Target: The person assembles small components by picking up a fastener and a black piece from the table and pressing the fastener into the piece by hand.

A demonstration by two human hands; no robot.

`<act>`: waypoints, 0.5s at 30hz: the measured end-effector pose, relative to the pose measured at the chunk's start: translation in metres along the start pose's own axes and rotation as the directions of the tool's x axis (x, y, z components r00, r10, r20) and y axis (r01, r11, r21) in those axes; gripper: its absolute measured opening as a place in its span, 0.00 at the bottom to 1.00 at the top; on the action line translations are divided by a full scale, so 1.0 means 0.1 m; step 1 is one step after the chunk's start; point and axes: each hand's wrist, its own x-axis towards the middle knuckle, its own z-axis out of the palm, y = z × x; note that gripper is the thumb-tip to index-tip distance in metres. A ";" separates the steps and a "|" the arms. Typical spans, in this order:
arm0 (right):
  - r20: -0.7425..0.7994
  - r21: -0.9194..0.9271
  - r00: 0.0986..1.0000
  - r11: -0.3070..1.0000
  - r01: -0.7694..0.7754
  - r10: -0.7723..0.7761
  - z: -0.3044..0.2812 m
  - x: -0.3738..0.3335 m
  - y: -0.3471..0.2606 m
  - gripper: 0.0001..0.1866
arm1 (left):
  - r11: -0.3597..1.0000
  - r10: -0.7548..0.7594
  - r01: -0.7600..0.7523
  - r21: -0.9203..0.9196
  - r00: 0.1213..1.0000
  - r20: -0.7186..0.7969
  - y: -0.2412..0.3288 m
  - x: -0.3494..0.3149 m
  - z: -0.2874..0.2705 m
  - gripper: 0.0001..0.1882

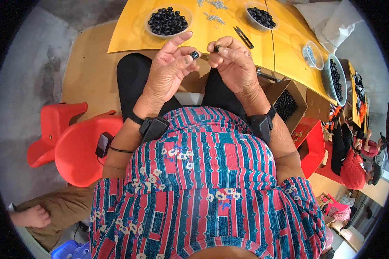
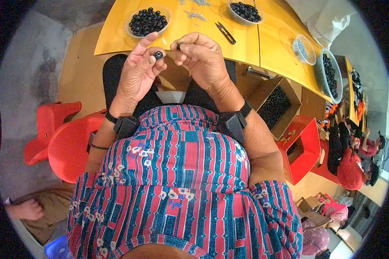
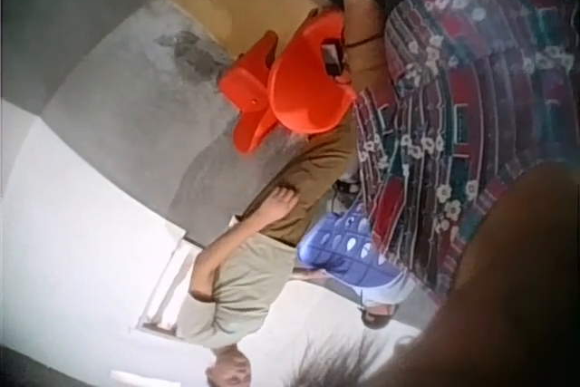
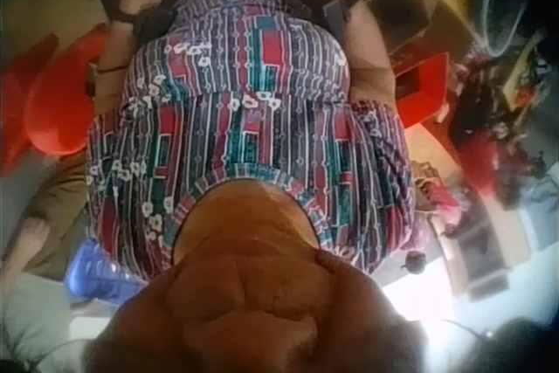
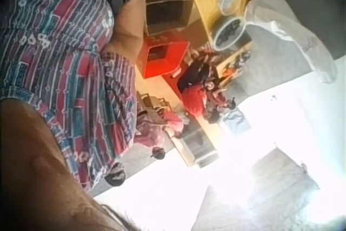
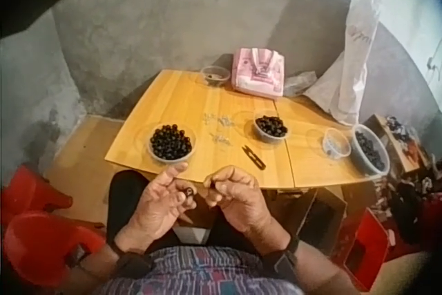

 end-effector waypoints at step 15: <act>-0.162 -0.397 0.986 0.917 -0.032 -0.036 0.17 -0.02 -0.11 0.09 | 0.986 0.144 -0.143 0.087 0.989 -0.008 -0.06 0.04 0.05 0.25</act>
